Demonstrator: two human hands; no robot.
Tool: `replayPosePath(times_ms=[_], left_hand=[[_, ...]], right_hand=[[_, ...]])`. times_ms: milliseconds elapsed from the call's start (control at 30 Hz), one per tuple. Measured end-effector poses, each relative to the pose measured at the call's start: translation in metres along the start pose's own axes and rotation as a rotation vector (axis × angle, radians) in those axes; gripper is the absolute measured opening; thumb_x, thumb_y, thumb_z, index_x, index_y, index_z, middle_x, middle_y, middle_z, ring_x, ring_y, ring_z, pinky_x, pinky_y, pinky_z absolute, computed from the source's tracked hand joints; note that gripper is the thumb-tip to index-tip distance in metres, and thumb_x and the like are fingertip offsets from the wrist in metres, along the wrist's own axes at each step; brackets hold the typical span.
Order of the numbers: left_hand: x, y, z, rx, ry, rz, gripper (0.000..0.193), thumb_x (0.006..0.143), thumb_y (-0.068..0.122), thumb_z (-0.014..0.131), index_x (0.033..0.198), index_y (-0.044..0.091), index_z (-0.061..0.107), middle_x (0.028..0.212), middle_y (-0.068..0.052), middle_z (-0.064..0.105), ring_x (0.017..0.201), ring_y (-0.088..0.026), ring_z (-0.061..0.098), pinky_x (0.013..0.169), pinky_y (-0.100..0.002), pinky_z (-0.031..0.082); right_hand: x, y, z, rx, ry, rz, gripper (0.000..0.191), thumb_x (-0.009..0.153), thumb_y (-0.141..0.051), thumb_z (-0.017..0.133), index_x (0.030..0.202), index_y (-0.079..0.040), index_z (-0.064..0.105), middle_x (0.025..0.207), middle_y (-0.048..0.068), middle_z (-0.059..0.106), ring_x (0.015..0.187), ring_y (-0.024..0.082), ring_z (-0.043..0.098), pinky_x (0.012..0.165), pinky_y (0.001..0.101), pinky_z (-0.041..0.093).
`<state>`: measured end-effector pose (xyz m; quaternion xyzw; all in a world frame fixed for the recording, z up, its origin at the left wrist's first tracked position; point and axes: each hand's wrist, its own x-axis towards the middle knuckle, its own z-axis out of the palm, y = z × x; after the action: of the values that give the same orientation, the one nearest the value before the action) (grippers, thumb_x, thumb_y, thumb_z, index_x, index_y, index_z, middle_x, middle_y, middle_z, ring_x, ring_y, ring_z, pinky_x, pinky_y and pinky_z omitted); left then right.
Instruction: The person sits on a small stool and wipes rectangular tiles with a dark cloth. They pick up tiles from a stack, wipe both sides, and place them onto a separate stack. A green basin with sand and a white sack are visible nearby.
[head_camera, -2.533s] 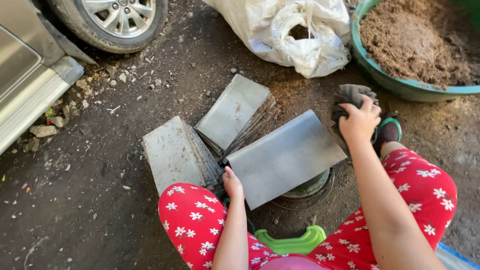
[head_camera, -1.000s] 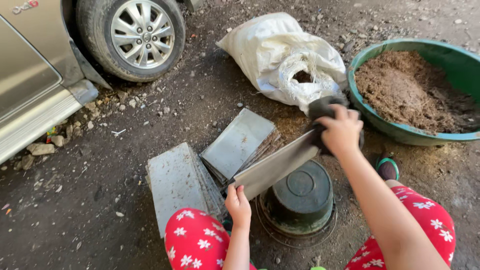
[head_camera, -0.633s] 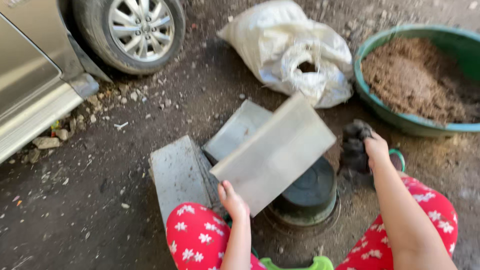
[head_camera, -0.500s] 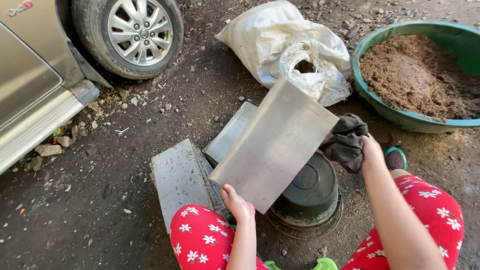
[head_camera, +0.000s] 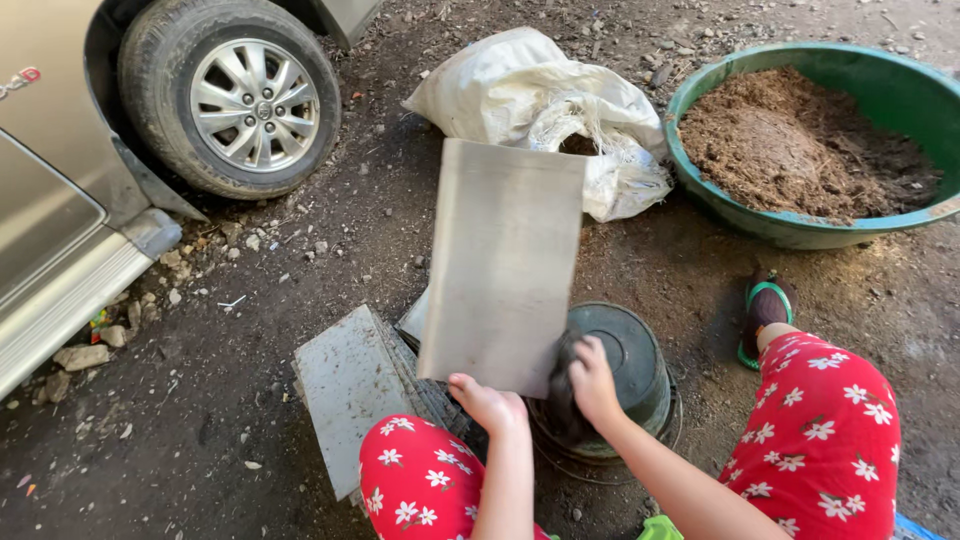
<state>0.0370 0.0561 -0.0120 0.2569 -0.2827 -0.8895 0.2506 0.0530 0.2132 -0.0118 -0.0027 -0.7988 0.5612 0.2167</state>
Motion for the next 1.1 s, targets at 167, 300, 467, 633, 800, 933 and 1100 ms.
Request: replayPosePath(times_ms=[167, 300, 467, 633, 800, 933, 1100], left_hand=[[0.034, 0.017, -0.029, -0.122, 0.042, -0.099, 0.053, 0.104, 0.044, 0.033, 0.148, 0.015, 0.037, 0.155, -0.009, 0.043, 0.138, -0.03, 0.047, 0.116, -0.052, 0.039], [0.027, 0.001, -0.054, -0.27, -0.094, -0.399, 0.055, 0.104, 0.052, 0.037, 0.146, 0.016, 0.044, 0.151, -0.008, 0.049, 0.134, -0.03, 0.049, 0.11, -0.054, 0.04], [0.005, -0.018, -0.056, -0.172, -0.141, -0.498, 0.05, 0.102, 0.05, 0.041, 0.145, 0.026, 0.045, 0.146, 0.0, 0.053, 0.132, -0.026, 0.05, 0.105, -0.051, 0.043], [-0.026, -0.022, -0.037, -0.087, -0.399, -0.469, 0.049, 0.102, 0.046, 0.046, 0.144, 0.02, 0.045, 0.144, -0.003, 0.057, 0.129, -0.025, 0.057, 0.104, -0.049, 0.049], [-0.032, -0.03, -0.029, -0.045, -0.741, -0.583, 0.047, 0.105, 0.043, 0.052, 0.143, 0.016, 0.05, 0.132, -0.009, 0.065, 0.115, -0.028, 0.065, 0.099, -0.051, 0.053], [-0.002, -0.034, -0.047, 0.235, -0.374, -0.473, 0.031, 0.101, 0.033, 0.057, 0.129, 0.018, 0.058, 0.129, -0.006, 0.07, 0.115, -0.025, 0.067, 0.098, -0.042, 0.054], [0.039, -0.036, -0.087, 0.164, -0.19, -0.372, 0.011, 0.104, 0.027, 0.058, 0.111, 0.019, 0.057, 0.123, 0.0, 0.067, 0.118, -0.022, 0.064, 0.103, -0.044, 0.05]], right_hand=[[-0.007, -0.025, -0.032, -0.581, -0.136, -0.131, 0.041, 0.075, -0.014, 0.065, 0.116, -0.016, 0.071, 0.141, 0.017, 0.052, 0.13, 0.042, 0.048, 0.11, 0.0501, 0.039], [0.022, -0.043, -0.062, -0.925, -0.334, 0.199, 0.05, 0.087, -0.035, 0.067, 0.136, -0.028, 0.065, 0.157, 0.015, 0.038, 0.144, 0.046, 0.03, 0.108, 0.0644, 0.025], [0.022, -0.052, -0.072, 0.325, -0.276, 0.164, 0.054, 0.102, -0.037, 0.055, 0.149, -0.01, 0.052, 0.155, 0.015, 0.052, 0.141, 0.033, 0.049, 0.114, 0.0514, 0.038], [0.025, -0.06, -0.077, 0.699, -0.239, 0.587, 0.052, 0.098, -0.027, 0.061, 0.141, 0.001, 0.052, 0.137, 0.011, 0.063, 0.123, 0.024, 0.061, 0.101, 0.0458, 0.052], [0.032, -0.057, -0.188, 0.823, 0.07, 0.634, 0.038, 0.095, -0.022, 0.065, 0.127, -0.002, 0.056, 0.123, 0.011, 0.067, 0.111, 0.027, 0.066, 0.096, 0.0487, 0.053], [-0.027, -0.042, -0.334, 0.703, 0.323, 0.549, 0.033, 0.105, -0.022, 0.057, 0.132, -0.002, 0.059, 0.13, 0.011, 0.066, 0.118, 0.026, 0.063, 0.108, 0.0485, 0.048], [-0.174, -0.005, -0.467, 0.659, 0.719, 0.569, 0.039, 0.111, -0.028, 0.051, 0.148, -0.014, 0.052, 0.148, 0.001, 0.06, 0.136, 0.024, 0.059, 0.112, 0.0506, 0.044]])
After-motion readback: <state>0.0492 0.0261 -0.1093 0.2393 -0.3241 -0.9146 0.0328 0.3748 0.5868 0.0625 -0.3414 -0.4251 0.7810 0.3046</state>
